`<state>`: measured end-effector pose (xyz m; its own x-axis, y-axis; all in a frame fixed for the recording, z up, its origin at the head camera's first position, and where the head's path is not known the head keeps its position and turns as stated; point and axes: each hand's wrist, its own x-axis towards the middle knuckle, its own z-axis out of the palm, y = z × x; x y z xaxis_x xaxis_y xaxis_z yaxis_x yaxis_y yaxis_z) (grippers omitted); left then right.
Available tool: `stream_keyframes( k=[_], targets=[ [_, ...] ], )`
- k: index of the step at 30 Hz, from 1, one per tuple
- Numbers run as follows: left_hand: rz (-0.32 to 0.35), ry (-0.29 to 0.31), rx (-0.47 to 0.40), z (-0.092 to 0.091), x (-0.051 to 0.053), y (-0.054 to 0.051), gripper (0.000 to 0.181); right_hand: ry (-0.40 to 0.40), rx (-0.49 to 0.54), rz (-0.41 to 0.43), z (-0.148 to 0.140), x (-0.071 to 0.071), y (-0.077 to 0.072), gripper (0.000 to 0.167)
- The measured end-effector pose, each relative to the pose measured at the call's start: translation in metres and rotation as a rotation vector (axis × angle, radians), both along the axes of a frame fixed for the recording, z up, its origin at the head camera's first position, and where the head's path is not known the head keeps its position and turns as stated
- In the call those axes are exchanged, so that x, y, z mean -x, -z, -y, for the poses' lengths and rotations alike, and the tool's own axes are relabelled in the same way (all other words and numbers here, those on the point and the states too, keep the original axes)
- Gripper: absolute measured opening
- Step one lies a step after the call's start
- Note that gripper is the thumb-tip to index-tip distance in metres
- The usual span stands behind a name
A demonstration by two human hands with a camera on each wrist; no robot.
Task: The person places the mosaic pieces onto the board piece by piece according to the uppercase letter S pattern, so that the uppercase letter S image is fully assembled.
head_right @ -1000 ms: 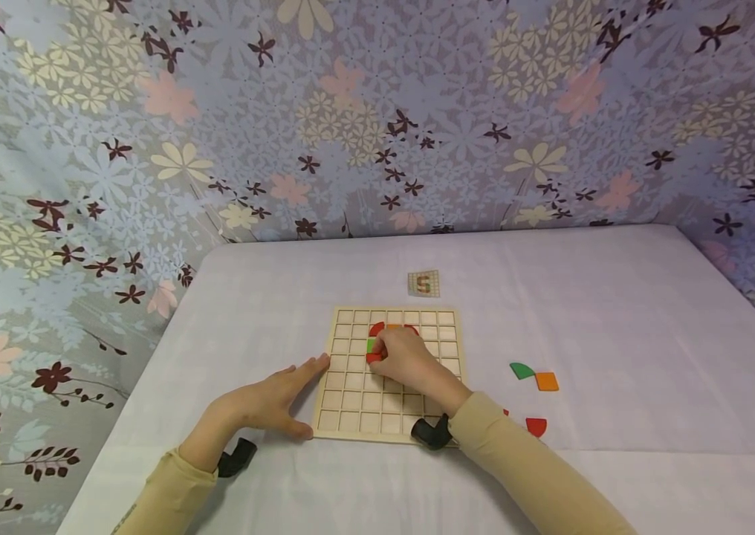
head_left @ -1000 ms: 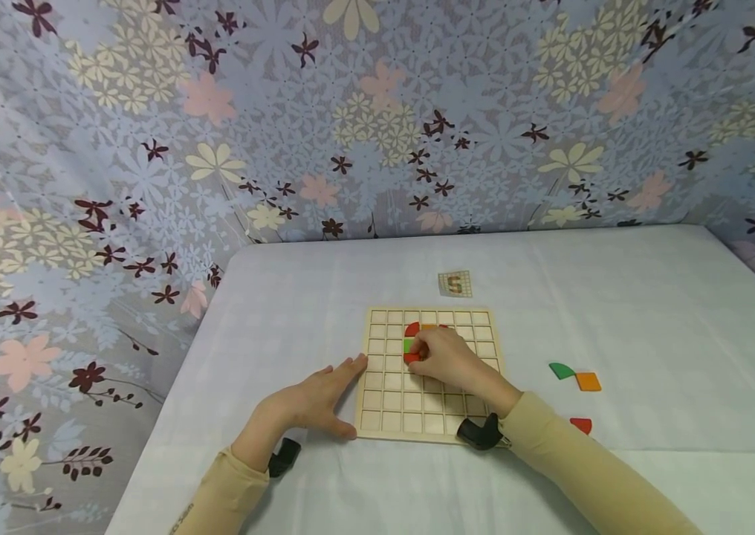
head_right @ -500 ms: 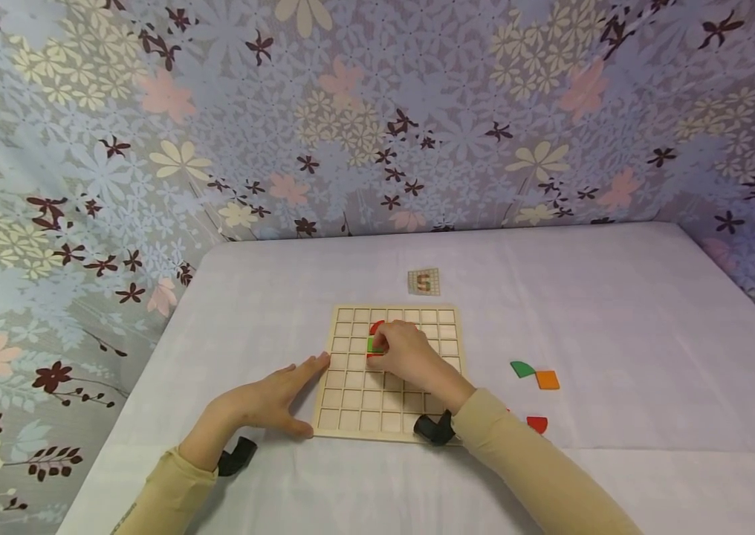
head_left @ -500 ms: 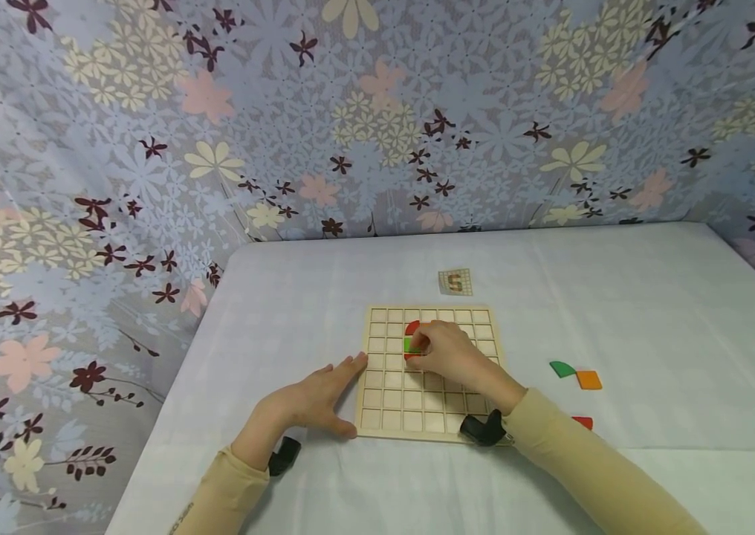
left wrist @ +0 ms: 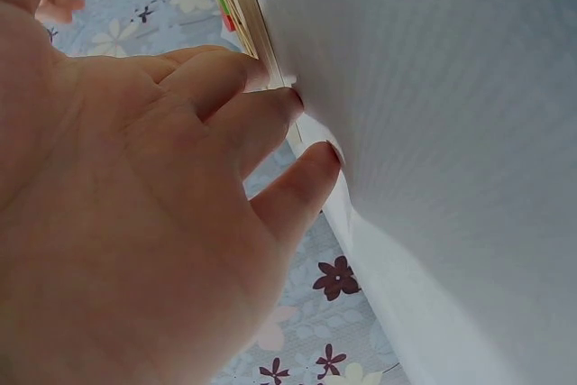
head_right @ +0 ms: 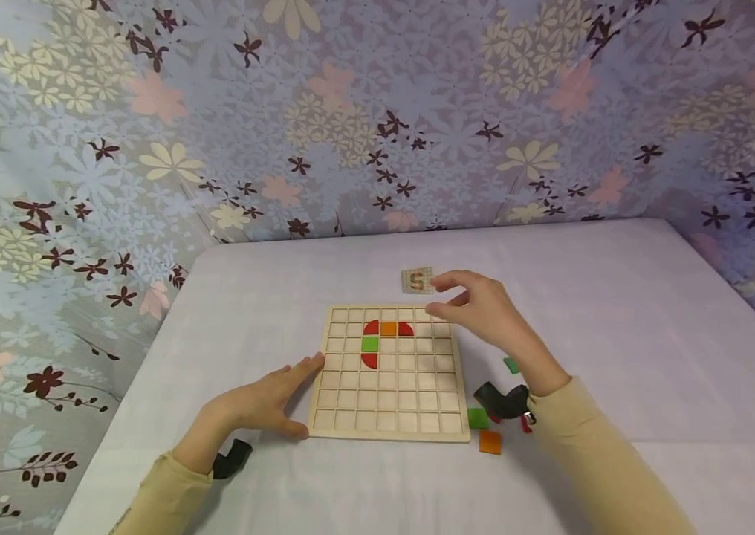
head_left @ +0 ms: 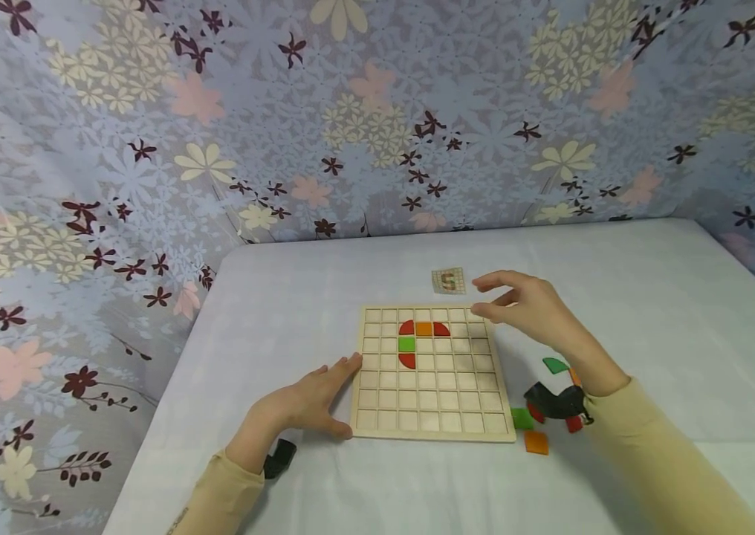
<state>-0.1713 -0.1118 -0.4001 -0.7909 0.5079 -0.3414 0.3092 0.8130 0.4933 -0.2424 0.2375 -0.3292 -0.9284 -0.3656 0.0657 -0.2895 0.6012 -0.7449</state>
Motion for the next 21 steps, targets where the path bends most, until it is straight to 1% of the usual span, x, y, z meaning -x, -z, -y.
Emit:
stream_keyframes(
  k=[2,5,10,15,21],
  targets=[
    [0.003,-0.004,-0.002,0.000,0.001,0.000,0.106,0.061,-0.021,0.012,-0.018,-0.002,-0.004,0.055],
    [0.006,-0.002,-0.007,0.001,0.001,0.001,0.107,0.135,-0.040,0.040,-0.043,-0.006,-0.005,0.061],
    [0.008,-0.013,-0.010,0.002,0.000,0.000,0.107,0.207,-0.049,0.075,-0.073,-0.014,-0.002,0.066],
    [0.010,-0.024,-0.007,0.002,-0.001,-0.001,0.107,0.242,-0.066,0.111,-0.089,-0.022,0.004,0.069],
    [0.005,-0.021,-0.003,0.001,-0.001,-0.001,0.106,0.238,-0.112,0.147,-0.105,-0.032,0.014,0.069]
  ],
)
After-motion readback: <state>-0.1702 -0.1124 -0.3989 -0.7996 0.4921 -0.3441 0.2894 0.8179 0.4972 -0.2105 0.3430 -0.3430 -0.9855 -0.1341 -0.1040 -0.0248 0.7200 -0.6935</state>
